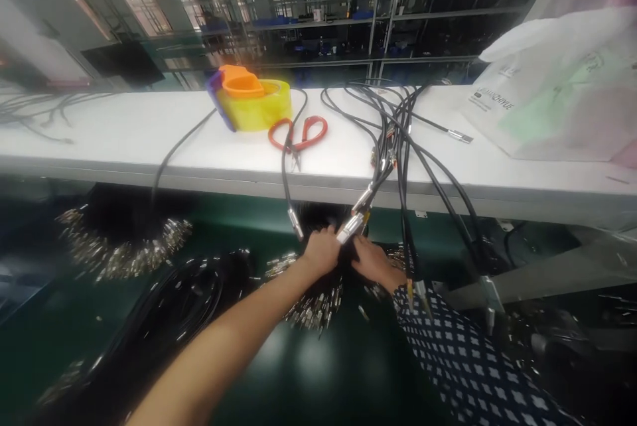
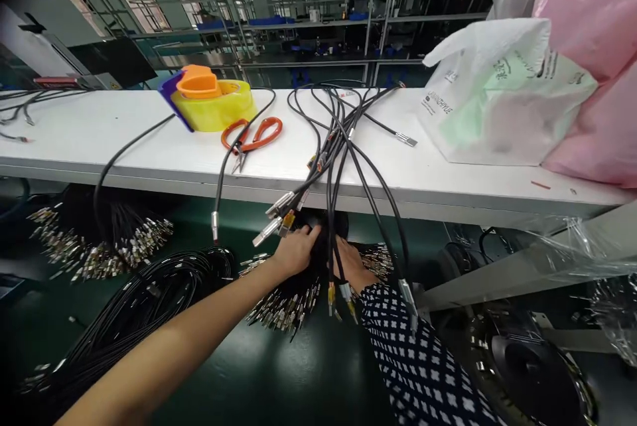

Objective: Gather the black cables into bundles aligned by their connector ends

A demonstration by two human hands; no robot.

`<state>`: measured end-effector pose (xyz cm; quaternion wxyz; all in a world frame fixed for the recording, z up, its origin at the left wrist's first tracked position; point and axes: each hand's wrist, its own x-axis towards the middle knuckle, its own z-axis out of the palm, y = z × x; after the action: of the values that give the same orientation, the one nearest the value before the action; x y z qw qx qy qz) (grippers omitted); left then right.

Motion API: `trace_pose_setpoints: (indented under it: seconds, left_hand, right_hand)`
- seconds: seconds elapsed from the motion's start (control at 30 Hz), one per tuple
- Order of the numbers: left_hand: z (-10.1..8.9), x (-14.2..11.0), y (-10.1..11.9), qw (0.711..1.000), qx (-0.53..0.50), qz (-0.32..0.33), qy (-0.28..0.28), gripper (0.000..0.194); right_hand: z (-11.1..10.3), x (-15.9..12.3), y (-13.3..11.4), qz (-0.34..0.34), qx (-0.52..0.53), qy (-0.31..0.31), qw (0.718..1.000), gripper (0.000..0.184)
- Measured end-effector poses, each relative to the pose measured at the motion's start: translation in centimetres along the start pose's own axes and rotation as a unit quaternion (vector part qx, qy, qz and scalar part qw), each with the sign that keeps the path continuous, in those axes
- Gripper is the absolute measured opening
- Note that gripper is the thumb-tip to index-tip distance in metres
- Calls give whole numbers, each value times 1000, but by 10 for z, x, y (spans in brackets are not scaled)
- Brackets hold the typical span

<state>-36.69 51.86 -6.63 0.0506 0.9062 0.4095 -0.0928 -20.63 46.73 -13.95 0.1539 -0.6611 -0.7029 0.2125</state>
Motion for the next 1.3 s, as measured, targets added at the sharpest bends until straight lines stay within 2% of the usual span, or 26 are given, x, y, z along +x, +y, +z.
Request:
trace_pose_setpoints:
  seconds: [0.13, 0.23, 0.27, 0.4, 0.5, 0.57, 0.73, 0.83, 0.93, 1.0, 1.03, 1.1, 1.17, 1.23, 1.3]
  left_hand:
    - [11, 6, -4, 1000, 3, 8, -22, 84]
    - [16, 6, -3, 1000, -3, 1, -22, 92]
    - [17, 4, -3, 1000, -6, -2, -20, 96]
    - [22, -6, 0, 999, -25, -45, 3, 101]
    - [28, -16, 0, 996, -39, -80, 14, 92]
    - [32, -21, -2, 996, -43, -81, 18, 87]
    - [41, -24, -2, 997, -33, -57, 38, 81]
    - [42, -19, 0, 997, -32, -62, 39, 78]
    - [36, -25, 1, 998, -43, -39, 39, 94]
    - [34, -47, -1, 997, -54, -28, 53, 103]
    - [36, -64, -5, 996, -59, -30, 61, 101]
    - [46, -112, -21, 993, -77, -36, 79, 89]
    - [63, -172, -47, 989, -104, -48, 95, 81]
    - [80, -234, -83, 982, -111, -117, 96, 86]
    - [90, -284, -123, 970, -74, -227, 55, 100]
  right_hand:
    - [8, -6, -1, 41, -32, 26, 998, 58]
    - [5, -30, -12, 70, -59, 72, 993, 70]
    - [4, -40, -19, 71, -68, 81, 992, 69]
    - [17, -75, -54, 94, -86, 42, 991, 39]
    - [28, -85, -63, 135, -90, 1, 987, 25]
    - [22, -88, -56, 145, -91, 3, 985, 18]
    - [-13, -88, -16, 137, -87, 77, 984, 29]
    - [-14, -80, -1, 144, -70, 105, 981, 26]
    - [-7, -74, 2, 144, -39, 126, 981, 22]
    - [-8, -81, 0, 130, -18, 125, 983, 24]
    - [-9, -89, -1, 122, -8, 129, 984, 27]
    - [-12, -111, -1, 108, 14, 148, 983, 36]
    - [-10, -138, 2, 93, 69, 216, 969, 39]
    - [3, -164, 4, 90, 120, 189, 970, 38]
    - [25, -187, -1, 95, 167, 132, 972, 33]
